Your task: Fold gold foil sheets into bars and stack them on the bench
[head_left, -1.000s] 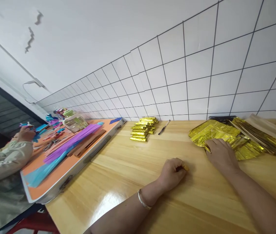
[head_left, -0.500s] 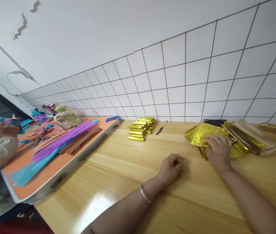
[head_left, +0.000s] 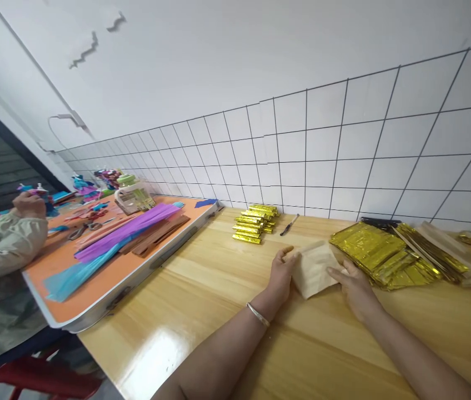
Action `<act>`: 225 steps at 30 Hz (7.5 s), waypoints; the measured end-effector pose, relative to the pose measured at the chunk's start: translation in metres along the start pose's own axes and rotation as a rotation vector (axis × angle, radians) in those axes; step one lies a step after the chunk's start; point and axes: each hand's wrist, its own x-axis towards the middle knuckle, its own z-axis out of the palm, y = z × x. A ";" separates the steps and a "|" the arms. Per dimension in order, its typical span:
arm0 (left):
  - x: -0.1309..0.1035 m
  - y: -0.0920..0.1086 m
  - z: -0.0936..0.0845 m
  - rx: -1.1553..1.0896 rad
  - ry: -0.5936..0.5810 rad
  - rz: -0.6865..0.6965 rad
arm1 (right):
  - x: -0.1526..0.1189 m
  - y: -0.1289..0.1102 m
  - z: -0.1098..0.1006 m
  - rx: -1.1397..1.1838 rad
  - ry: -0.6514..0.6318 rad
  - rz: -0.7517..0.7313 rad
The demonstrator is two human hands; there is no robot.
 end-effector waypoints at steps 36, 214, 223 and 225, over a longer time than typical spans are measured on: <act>0.022 0.012 -0.059 0.812 -0.628 0.517 | 0.007 -0.002 -0.029 -0.406 -0.339 -0.068; -0.047 0.034 -0.076 1.403 -0.846 0.763 | -0.065 0.038 0.031 -1.686 -0.308 -0.601; -0.031 0.038 -0.082 1.327 -0.813 0.720 | -0.082 0.021 0.021 -1.699 -0.263 -0.440; -0.027 0.036 -0.074 1.333 -0.731 0.672 | -0.074 0.015 0.038 -1.691 -0.241 -0.427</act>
